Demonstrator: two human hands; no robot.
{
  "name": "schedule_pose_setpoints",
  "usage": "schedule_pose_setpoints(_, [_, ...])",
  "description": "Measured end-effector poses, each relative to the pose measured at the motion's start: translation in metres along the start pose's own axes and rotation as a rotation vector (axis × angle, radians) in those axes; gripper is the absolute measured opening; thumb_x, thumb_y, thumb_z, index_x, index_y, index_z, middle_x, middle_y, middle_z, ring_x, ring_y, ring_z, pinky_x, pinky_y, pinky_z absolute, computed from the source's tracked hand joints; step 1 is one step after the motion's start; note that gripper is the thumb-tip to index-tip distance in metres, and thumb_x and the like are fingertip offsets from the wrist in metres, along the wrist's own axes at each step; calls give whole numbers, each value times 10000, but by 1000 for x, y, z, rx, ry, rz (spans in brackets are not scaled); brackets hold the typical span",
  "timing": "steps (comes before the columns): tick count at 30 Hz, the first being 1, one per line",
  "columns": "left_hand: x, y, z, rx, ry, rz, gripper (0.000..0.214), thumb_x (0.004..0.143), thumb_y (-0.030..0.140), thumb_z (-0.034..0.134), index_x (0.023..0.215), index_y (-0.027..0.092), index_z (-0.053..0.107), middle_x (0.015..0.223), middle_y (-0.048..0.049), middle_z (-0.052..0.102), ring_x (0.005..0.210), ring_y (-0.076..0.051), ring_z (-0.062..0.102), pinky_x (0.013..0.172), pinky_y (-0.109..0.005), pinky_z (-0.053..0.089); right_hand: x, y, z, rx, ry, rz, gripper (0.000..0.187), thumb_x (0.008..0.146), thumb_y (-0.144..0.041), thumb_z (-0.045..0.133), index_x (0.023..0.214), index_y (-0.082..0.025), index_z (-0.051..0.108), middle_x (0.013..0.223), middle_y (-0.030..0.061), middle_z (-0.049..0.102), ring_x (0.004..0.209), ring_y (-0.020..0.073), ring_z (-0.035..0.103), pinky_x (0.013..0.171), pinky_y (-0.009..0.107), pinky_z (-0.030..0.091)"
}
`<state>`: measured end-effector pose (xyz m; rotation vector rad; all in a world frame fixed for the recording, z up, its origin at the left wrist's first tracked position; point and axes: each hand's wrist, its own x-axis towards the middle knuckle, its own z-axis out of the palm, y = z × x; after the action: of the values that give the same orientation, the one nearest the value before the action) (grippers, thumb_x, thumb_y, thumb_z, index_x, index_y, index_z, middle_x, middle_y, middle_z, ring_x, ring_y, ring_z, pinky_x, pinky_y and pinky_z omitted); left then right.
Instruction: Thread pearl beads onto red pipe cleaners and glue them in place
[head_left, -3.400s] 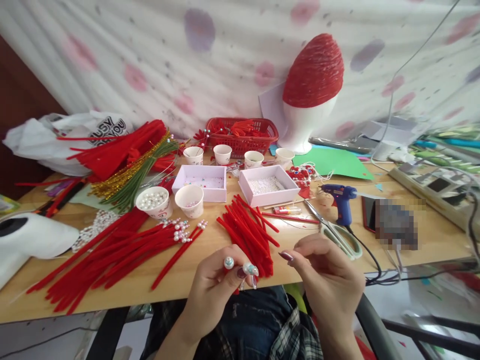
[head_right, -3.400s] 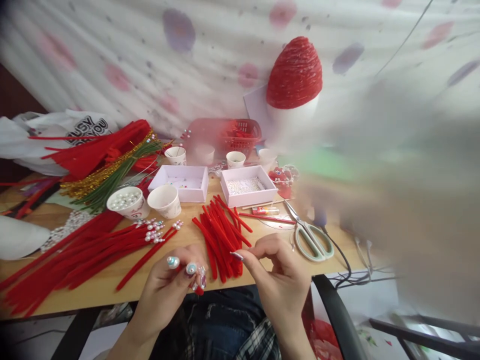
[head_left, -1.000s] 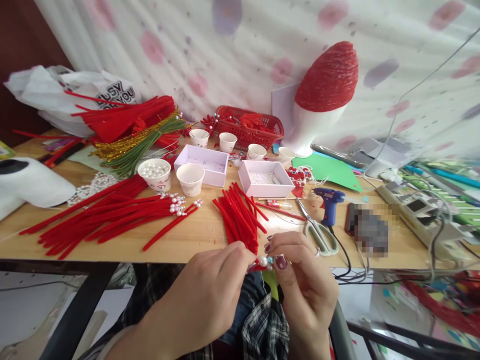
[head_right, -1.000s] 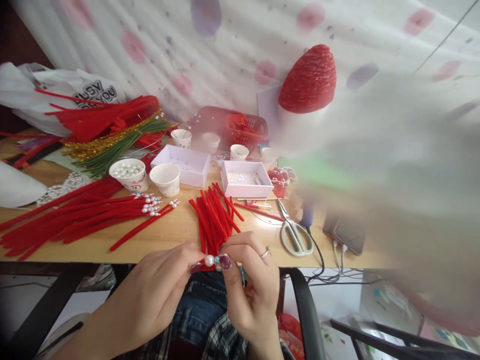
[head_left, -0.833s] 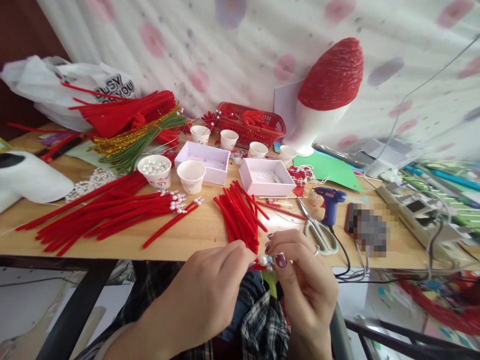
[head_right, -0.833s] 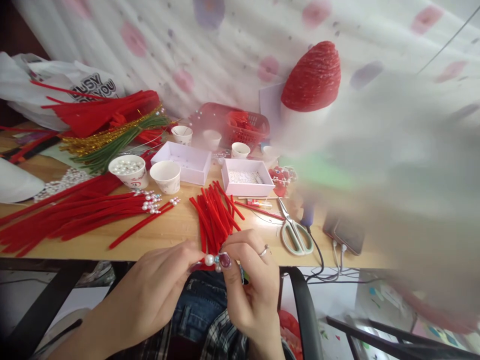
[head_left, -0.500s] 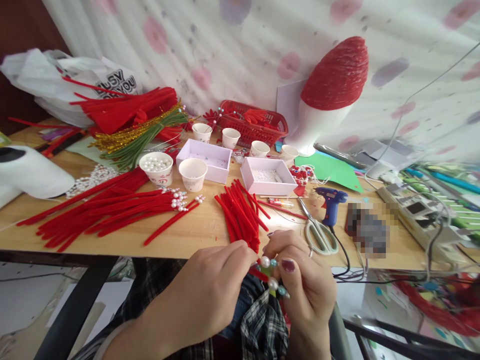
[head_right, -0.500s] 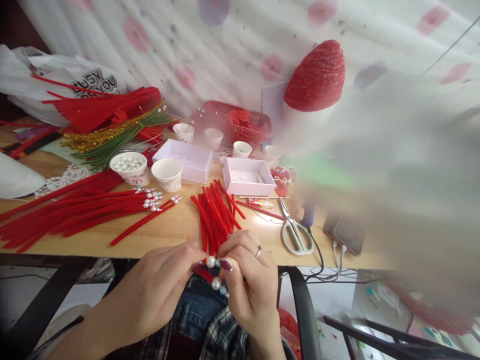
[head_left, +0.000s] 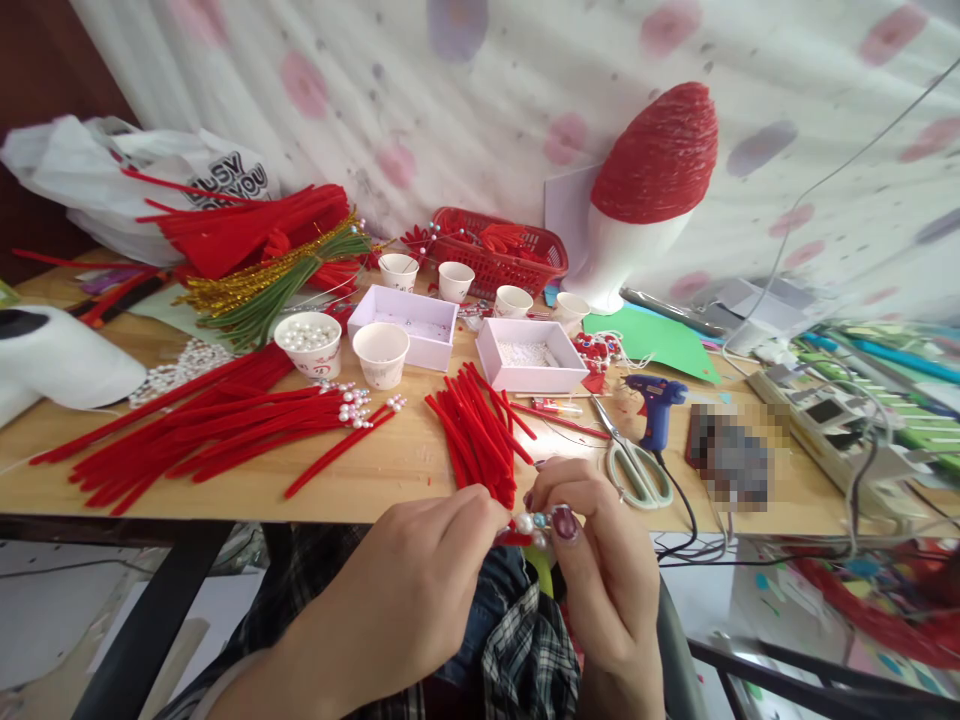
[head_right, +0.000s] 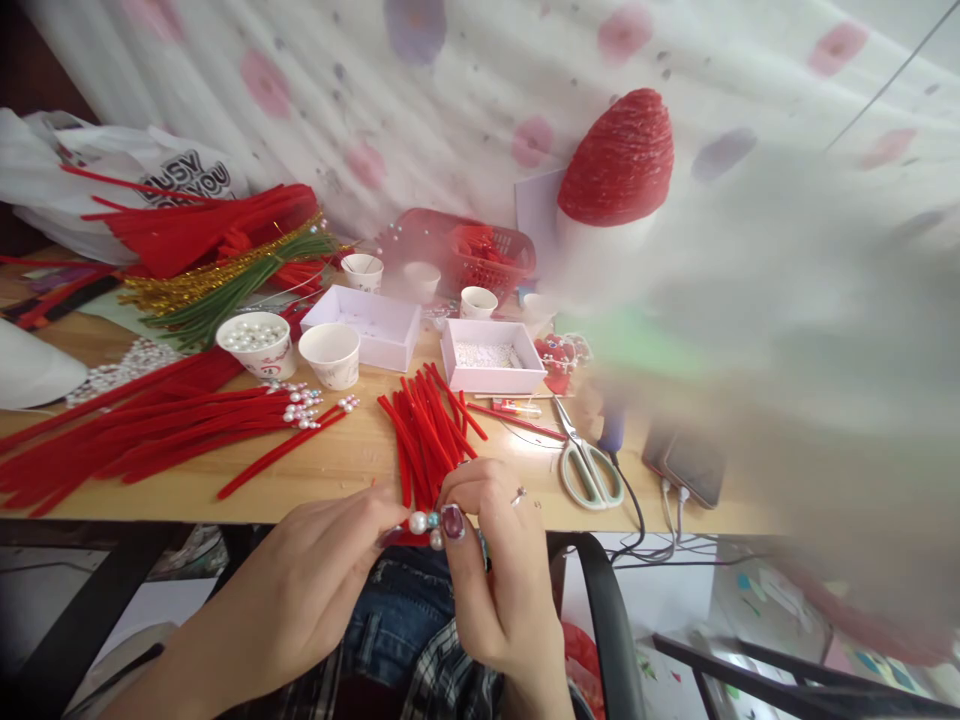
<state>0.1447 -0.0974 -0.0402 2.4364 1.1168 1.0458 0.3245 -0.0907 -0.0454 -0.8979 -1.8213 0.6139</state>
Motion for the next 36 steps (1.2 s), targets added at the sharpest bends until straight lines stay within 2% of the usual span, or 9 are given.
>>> schedule_pose_setpoints(3, [0,0,-2,-11,-17,-35,315,857,-1,320,869,208,556,771,-25,703,671,-166,670,612,-257,517,2,7,1,-28,-5,11,205,997,-130,385,856,-207,513,849,32,545,793,181,536,713,342,400])
schedule_pose_setpoints(6, [-5,-14,-14,1,-1,-132,282,902,51,339,944,206,570,791,-15,701,707,-164,679,632,-253,517,6,17,2,-92,160,-6,241,1003,-157,414,797,-213,525,879,28,553,846,178,548,757,329,405])
schedule_pose_setpoints(12, [-34,-90,-55,401,302,-343,238,967,195,387,1052,183,609,989,-84,693,949,-230,658,826,-342,522,11,32,6,-35,332,31,141,900,-175,641,770,-221,610,914,26,538,899,178,539,790,303,421])
schedule_pose_setpoints(16, [-41,-138,-64,498,220,-333,336,978,171,365,1151,174,653,953,-83,648,928,-223,614,866,-381,507,11,35,11,32,345,47,150,841,-185,716,733,-223,620,902,23,544,865,179,557,744,298,434])
schedule_pose_setpoints(19, [-41,-156,-58,553,171,-343,360,967,155,396,1194,181,675,982,-99,653,938,-240,594,875,-428,499,11,40,12,61,340,41,199,801,-186,759,688,-222,600,872,14,564,803,170,583,708,291,463])
schedule_pose_setpoints(24, [-46,-163,-47,566,115,-370,375,945,171,450,1255,213,656,1139,-114,673,1014,-262,600,886,-457,509,14,47,9,-74,239,42,110,908,-219,629,806,-226,670,884,39,688,829,188,664,727,285,516])
schedule_pose_setpoints(28, [-49,-164,-47,556,118,-359,404,957,193,419,1311,187,614,1173,-116,674,1070,-260,614,932,-435,517,19,52,15,-245,178,50,287,983,-276,483,722,-209,582,631,3,640,550,149,619,521,243,464])
schedule_pose_setpoints(33, [-51,-159,-52,584,269,-335,373,965,257,424,1270,153,613,1147,-147,661,1080,-291,605,936,-466,517,26,70,27,-528,200,23,527,1018,-392,365,518,-228,396,400,-39,429,352,122,442,432,264,309])
schedule_pose_setpoints(36, [-49,-141,-51,588,424,-302,310,960,251,448,1189,158,635,1121,-149,656,1079,-295,597,961,-476,492,32,77,31,-614,109,79,527,988,-405,446,496,-219,422,487,-5,501,455,149,515,498,273,351])
